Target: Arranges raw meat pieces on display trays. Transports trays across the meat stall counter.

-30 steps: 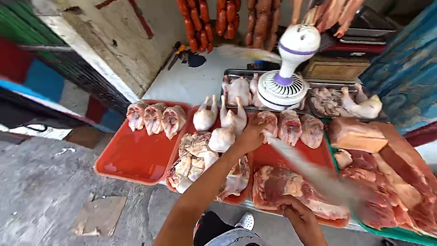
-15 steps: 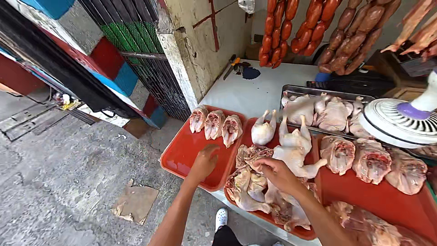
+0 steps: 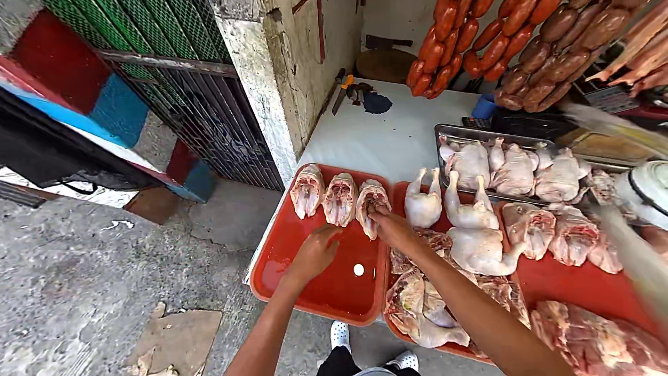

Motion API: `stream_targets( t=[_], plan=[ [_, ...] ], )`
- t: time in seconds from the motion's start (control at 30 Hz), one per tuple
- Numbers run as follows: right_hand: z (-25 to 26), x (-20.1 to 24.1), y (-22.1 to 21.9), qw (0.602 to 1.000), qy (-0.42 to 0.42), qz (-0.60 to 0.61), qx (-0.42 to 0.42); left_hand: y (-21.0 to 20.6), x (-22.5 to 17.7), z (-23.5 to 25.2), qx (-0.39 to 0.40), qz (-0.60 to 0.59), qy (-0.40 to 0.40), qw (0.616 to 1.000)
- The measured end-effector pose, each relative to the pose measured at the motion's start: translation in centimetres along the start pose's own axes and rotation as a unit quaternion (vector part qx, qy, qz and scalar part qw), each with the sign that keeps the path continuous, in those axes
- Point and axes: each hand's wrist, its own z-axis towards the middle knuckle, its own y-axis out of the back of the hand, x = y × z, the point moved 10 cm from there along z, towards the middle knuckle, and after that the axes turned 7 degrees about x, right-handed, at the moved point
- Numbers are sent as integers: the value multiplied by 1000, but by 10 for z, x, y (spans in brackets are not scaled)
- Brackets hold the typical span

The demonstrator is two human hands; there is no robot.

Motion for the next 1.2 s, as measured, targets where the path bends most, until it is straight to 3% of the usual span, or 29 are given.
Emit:
stream_targets(
  t=[0.1, 0.27, 0.33, 0.4, 0.53, 0.8, 0.97, 1.2],
  plan=[
    [-12, -5, 4, 998, 17, 48, -41, 7, 5, 9, -2, -5, -15, 1000],
    [-20, -11, 56, 975, -3, 106, -196, 30, -4, 51, -1, 45, -20, 999],
    [-1, -8, 67, 977, 5, 99, -190, 38, -11, 80, 2, 110, -10, 994],
    [23, -1, 67, 988, 9, 72, -133, 40, -14, 111, 11, 195, 4, 981],
    [61, 4, 60, 997, -16, 2, -72, 24, 0, 155, 81, 289, 45, 953],
    [44, -6, 62, 979, -26, 13, -200, 17, 13, 165, 69, 334, 77, 937],
    [-10, -1, 82, 927, 22, 41, -372, 14, 11, 161, 53, 346, 70, 934],
    [-87, 23, 149, 803, 122, 29, -582, 24, 2, 149, -16, 325, 43, 944]
  ],
)
